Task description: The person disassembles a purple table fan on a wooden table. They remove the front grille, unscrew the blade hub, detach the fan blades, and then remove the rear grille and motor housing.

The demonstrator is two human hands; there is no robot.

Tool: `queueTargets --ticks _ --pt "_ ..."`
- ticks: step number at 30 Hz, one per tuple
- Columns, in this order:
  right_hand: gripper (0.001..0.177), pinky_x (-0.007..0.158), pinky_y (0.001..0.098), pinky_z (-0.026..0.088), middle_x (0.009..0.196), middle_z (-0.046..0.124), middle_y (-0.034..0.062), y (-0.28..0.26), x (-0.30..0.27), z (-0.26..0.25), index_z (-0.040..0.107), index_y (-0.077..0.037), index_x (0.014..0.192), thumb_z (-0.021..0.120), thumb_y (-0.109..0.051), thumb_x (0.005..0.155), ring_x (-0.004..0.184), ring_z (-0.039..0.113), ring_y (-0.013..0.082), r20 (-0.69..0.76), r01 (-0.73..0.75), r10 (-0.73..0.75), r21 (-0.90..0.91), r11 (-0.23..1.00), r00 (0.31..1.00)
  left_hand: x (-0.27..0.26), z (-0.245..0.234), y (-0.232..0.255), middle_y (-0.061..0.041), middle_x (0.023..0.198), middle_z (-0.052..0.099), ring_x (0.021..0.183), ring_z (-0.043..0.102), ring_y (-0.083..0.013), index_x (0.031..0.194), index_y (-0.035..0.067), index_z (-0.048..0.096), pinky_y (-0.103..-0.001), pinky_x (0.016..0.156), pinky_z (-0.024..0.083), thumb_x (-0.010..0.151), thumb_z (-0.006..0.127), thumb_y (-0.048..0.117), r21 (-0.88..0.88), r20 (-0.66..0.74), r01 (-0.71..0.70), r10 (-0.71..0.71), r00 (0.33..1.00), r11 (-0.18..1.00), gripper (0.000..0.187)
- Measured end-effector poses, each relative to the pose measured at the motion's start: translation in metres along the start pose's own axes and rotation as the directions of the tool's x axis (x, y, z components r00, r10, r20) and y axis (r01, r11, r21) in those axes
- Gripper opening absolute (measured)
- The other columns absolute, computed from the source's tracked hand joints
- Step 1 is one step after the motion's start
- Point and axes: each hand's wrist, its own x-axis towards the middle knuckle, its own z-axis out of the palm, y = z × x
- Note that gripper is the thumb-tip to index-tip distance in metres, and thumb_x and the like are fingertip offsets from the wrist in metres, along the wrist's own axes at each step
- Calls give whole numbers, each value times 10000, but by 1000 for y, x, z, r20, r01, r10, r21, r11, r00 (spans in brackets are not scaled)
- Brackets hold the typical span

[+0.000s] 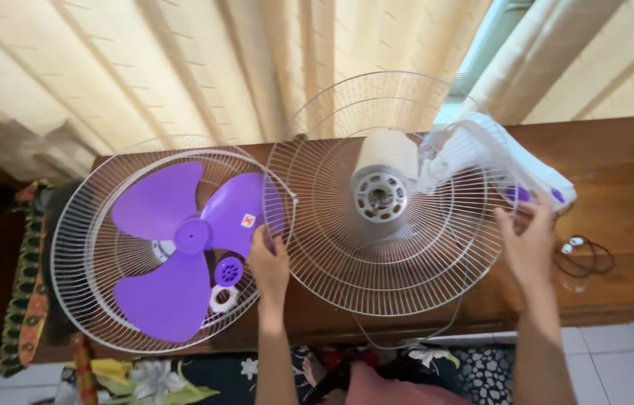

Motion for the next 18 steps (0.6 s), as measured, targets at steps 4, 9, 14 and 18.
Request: queueTargets --ticks 4,9,14,18 --pt "538 905 332 526 1236 688 179 29 -7 18 444 8 1506 650 -89 1019 1098 678 227 -8 33 -33 5 999 999 0 -4 5 -181 1074 747 962 754 -278 1264 -37 589 -373 818 575 936 587 -36 93 10 34 -35 999 995 328" --pt "415 699 333 525 1075 743 111 33 -7 22 517 -55 1456 577 -8 1048 848 684 202 -44 -128 129 29 991 991 -1 -5 5 -176 1041 762 959 761 -279 1199 -19 639 -376 808 581 894 609 -83 129 -18 -3 5 1000 992 313" --pt "424 711 270 536 1091 727 105 28 -11 16 504 -50 1432 523 61 1024 940 689 141 -8 -80 82 149 986 997 -5 -6 6 -169 963 769 878 761 -293 1165 8 671 -391 766 565 876 639 -73 187 -49 79 -71 996 979 301" --pt "399 829 259 547 1118 693 71 30 -14 12 504 -33 1430 512 51 1039 990 667 125 16 -51 49 231 972 999 -10 -10 8 -174 948 770 861 761 -286 1175 16 671 -384 764 566 872 615 -84 181 -39 100 -94 995 978 324"
